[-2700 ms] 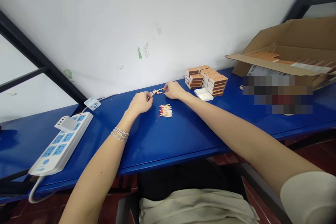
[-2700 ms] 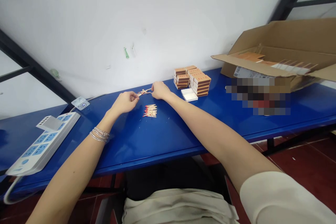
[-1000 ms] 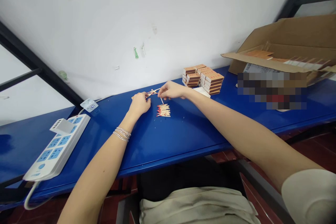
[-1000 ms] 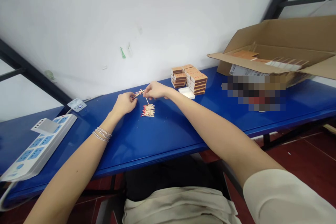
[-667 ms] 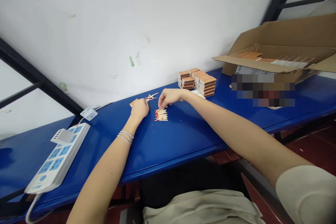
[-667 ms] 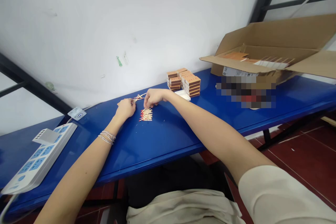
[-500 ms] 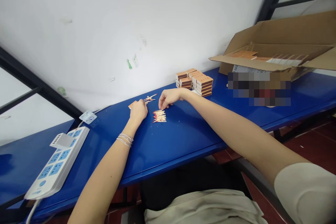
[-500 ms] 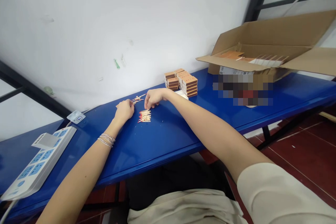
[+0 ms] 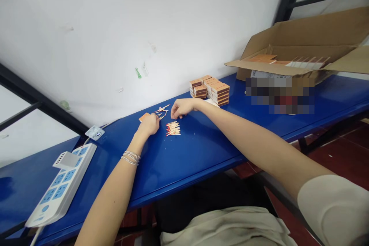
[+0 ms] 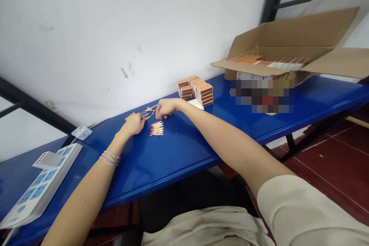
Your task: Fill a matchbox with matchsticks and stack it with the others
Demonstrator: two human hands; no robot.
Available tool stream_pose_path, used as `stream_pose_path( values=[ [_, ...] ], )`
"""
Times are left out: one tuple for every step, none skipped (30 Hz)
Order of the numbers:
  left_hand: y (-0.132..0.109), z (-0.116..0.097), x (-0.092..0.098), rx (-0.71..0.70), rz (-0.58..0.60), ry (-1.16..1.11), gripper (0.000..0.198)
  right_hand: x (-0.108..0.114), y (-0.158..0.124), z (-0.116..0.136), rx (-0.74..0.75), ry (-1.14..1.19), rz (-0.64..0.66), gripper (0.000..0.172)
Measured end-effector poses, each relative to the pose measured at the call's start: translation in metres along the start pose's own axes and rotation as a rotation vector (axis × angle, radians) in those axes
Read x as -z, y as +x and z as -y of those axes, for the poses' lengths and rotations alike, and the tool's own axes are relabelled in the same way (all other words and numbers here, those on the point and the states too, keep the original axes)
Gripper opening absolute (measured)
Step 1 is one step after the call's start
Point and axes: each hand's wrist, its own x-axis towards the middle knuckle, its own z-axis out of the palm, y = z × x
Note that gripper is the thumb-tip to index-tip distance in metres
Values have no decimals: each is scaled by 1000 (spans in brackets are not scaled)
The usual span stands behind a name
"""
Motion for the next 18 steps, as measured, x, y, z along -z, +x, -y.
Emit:
stream_pose_path(
  values=[
    [-1, 0, 1, 8, 4, 4, 29, 0, 0, 0, -1, -14, -7, 17],
    [-2, 0, 2, 16, 5, 5, 28, 0, 0, 1, -1, -32, -20, 17],
    [-3, 0, 3, 19, 4, 2, 28, -1, 0, 1, 0, -56, -38, 17],
    [-4, 0, 4, 14, 0, -8, 27, -1, 1, 1, -1, -82, -68, 18],
    [-5, 0, 4, 4, -11, -28, 25, -3, 3, 1, -1, -112, -113, 18],
    [-6, 1, 5, -7, -26, -58, 24, -5, 5, 0, 5, -142, -169, 19],
    [-6, 1, 5, -14, -42, -97, 23, -7, 7, 0, 19, -167, -233, 19],
    [-7, 2, 6, -16, -57, -143, 22, -10, 10, -1, 40, -179, -295, 20],
    [-7, 3, 6, -14, -67, -194, 22, -14, 13, -2, 66, -172, -348, 20],
    [-7, 3, 6, -11, -71, -244, 22, -17, 17, -2, 90, -142, -386, 22],
    [-8, 3, 6, -11, -69, -289, 21, -21, 20, -3, 105, -93, -405, 23],
    [-8, 2, 5, -18, -68, -326, 21, -24, 23, -4, 110, -37, -413, 24],
    [-9, 1, 5, -28, -67, -358, 21, -27, 25, -5, 108, 15, -414, 23],
    [-9, 0, 4, -39, -68, -385, 20, -29, 27, -5, 100, 56, -411, 22],
    [-10, -1, 3, -49, -68, -408, 20, -31, 28, -6, 91, 81, -408, 19],
    [-10, -3, 2, -56, -67, -425, 20, -33, 29, -6, 81, 95, -404, 17],
    [-10, -4, 2, -60, -63, -436, 20, -34, 30, -7, 73, 102, -399, 16],
    [-11, -5, 1, -65, -55, -443, 20, -35, 30, -7, 64, 106, -396, 15]
  ],
)
